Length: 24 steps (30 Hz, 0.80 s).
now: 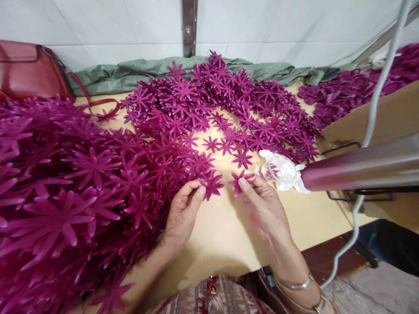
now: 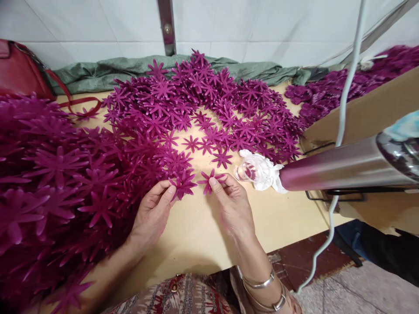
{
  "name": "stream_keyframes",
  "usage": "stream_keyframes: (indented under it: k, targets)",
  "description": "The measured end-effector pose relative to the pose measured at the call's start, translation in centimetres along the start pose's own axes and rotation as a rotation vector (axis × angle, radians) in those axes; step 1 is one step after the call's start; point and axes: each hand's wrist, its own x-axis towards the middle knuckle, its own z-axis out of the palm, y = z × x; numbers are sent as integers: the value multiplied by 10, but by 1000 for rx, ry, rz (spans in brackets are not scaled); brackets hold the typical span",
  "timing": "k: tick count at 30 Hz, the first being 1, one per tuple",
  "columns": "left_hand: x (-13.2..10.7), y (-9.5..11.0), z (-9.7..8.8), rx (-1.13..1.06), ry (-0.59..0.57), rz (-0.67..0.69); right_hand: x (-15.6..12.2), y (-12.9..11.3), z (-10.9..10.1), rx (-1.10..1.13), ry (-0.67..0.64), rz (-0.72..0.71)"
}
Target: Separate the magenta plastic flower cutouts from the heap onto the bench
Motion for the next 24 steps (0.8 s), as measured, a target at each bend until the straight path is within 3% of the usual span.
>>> stream_keyframes:
  k: [13,19,24]
  targets:
    - [1,-2,-1,12,11,15,4,0,-6,-100,-23,-65]
    - [2,-3,-2,11,7,16,3,-7,-5,-350,2,-246]
    - [1,1,0,97,-31,104,-10,-16,7,-419,-114,-332]
